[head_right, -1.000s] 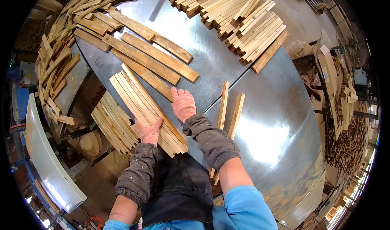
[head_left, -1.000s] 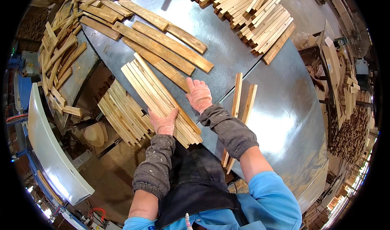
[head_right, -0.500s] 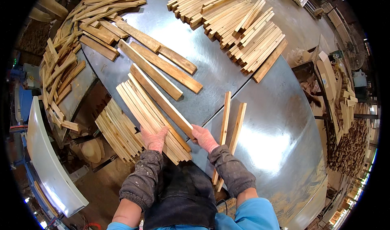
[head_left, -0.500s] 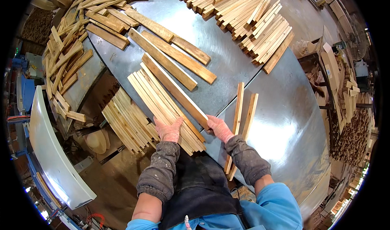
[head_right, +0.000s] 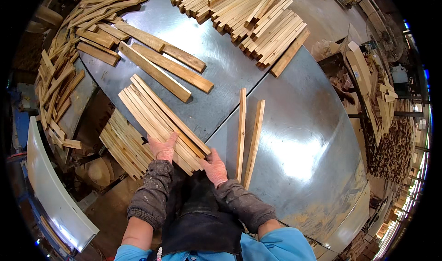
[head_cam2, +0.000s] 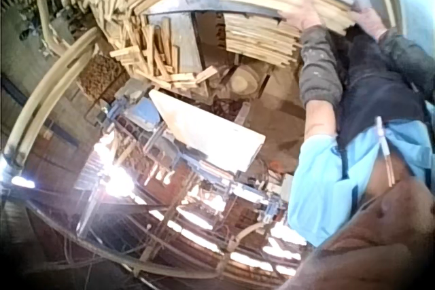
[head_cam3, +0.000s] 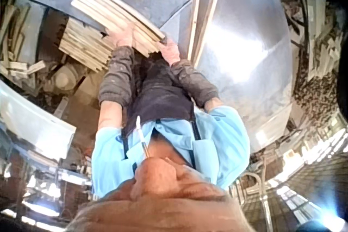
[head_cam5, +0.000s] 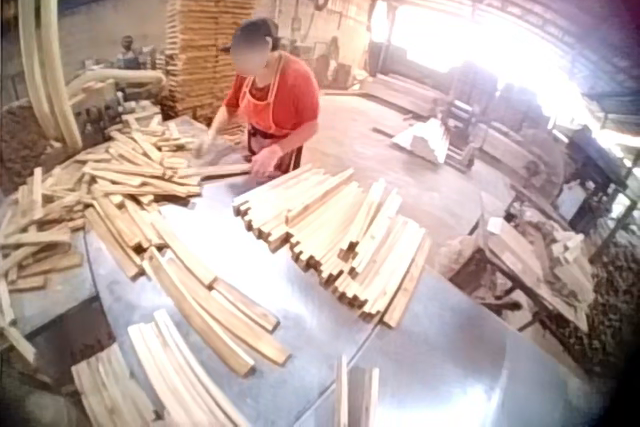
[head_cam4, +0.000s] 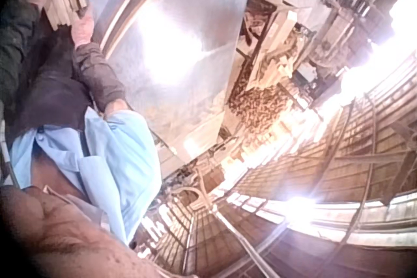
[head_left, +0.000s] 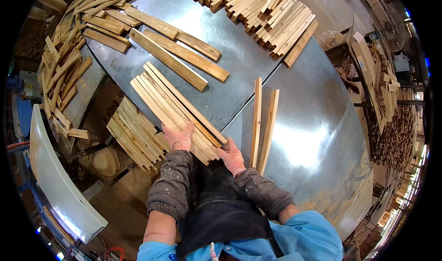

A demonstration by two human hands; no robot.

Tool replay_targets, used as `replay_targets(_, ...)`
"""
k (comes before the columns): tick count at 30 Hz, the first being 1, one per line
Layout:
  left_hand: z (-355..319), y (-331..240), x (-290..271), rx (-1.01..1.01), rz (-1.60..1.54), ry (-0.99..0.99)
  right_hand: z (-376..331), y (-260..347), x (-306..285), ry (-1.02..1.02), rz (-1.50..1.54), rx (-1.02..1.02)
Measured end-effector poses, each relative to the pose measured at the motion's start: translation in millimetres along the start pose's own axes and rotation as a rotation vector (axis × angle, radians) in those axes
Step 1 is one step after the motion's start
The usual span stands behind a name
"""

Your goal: The person sorts and stacks small wooden slats on a metal table in a workshop. They pick up loose pieces, align them into neat piles, and move stacks to different locations on the table. The person also places a large stack of slats onto a conveyor belt.

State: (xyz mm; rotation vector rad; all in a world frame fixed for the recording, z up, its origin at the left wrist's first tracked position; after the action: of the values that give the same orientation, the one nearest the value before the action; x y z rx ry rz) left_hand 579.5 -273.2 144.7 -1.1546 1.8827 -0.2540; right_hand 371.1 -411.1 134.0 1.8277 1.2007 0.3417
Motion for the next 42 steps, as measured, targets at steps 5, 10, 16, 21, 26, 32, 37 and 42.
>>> replay_targets(5,0,-4,-3,0.000,-0.071,0.027,8,5,25,-0.149,0.046,-0.028)
replay_targets(10,-1,11,-4,0.050,-0.162,0.051,9,33,21,-0.175,0.008,-0.077)
replay_targets(16,4,27,-10,0.048,-0.121,0.069,15,32,9,-0.131,-0.223,-0.295)
replay_targets(21,-43,6,-25,0.095,-0.350,0.136,-13,63,-30,-0.246,-0.332,-0.754)
replay_targets(26,-122,-51,-12,-0.169,-0.584,0.461,-83,105,-74,-0.058,-0.464,-0.861)
replay_targets(32,-118,-33,-35,-0.022,-0.806,0.423,-91,101,-49,0.210,-0.252,-0.479)
replay_targets(37,-55,68,-118,-0.050,-0.762,0.123,12,117,18,-0.021,-0.650,-0.812)
replay_targets(42,69,191,-219,0.109,-0.334,-0.224,111,89,68,-0.046,-0.799,-0.629)
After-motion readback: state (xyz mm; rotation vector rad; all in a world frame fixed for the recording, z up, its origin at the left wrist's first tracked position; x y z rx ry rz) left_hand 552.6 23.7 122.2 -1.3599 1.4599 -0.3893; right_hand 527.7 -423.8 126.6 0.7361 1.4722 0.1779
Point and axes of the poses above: each hand's wrist, its own z-axis towards the middle knuckle, its own x-axis out of the palm, y = z × x, the point moved 2 cm from there along z, towards the middle knuckle, and after that the axes turned 10 degrees about -x, right-handed, at the moved point
